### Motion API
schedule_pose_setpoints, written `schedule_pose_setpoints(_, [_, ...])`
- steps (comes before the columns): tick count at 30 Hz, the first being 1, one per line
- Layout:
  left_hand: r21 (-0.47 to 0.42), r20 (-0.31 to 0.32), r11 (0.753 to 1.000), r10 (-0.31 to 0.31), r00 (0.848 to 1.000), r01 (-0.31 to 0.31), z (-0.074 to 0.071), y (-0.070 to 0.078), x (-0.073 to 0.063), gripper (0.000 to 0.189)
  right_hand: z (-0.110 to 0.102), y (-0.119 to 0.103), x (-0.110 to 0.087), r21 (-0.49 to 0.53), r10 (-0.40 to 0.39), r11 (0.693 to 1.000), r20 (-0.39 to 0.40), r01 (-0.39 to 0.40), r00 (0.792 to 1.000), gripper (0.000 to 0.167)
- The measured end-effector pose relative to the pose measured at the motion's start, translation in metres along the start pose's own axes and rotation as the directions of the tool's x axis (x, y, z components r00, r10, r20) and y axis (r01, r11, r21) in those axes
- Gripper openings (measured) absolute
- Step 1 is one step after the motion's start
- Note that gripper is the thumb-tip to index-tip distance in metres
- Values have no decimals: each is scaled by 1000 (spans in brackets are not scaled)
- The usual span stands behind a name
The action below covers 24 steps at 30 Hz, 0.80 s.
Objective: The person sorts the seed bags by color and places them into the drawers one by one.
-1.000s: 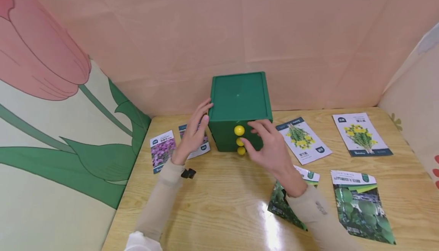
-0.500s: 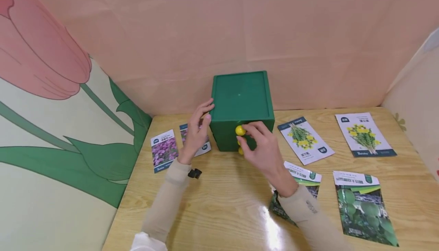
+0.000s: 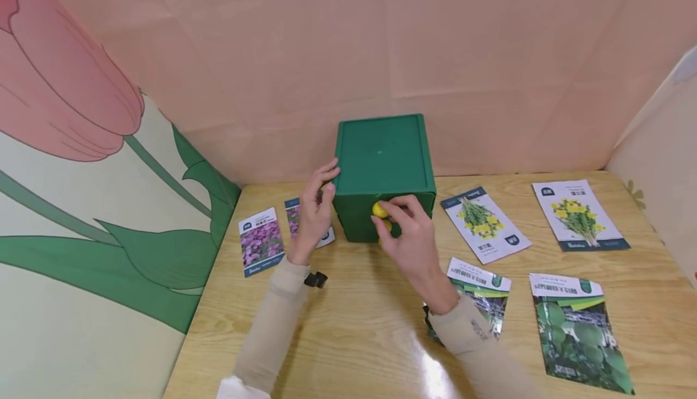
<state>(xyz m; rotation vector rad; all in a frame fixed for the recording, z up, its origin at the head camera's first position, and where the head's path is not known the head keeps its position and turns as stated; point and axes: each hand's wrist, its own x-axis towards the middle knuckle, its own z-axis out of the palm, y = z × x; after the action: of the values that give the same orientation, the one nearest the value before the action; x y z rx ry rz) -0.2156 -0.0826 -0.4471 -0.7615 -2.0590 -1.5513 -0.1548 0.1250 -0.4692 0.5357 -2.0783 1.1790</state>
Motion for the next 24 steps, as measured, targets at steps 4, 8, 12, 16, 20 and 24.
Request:
schedule_pose_setpoints(4, [-4,-8,1000,-11,1000,11,1,2,0,31,0,-1,0,-2,8,1000,-15,-8,1000,27])
schedule_pose_setpoints(8, [1,-10,1000,-3,1000,3,1,1,0,31,0,-2,-1,-16,7,1000,-18,-7,1000,26])
schedule_pose_setpoints(12, [-6,-1,1000,6,1000,-6,0,-1,0,31,0,-1,-2,-19,5,1000,-18,-5,1000,26])
schedule_pose_setpoints(16, [-22,12,1000,7,1000,-7,-2,-3,0,31,0,-1,-4,-13,1,1000,-18,-1,1000,27])
schedule_pose_setpoints(20, [-28,21,1000,7,1000,-6,-3,-3,-1,31,0,-1,-5,-6,-1,1000,-23,1,1000,27])
schedule_pose_setpoints(24, [-37,27,999,5,1000,-4,-4,-3,0,31,-2,-3,-6,-15,1,1000,-18,-1,1000,26])
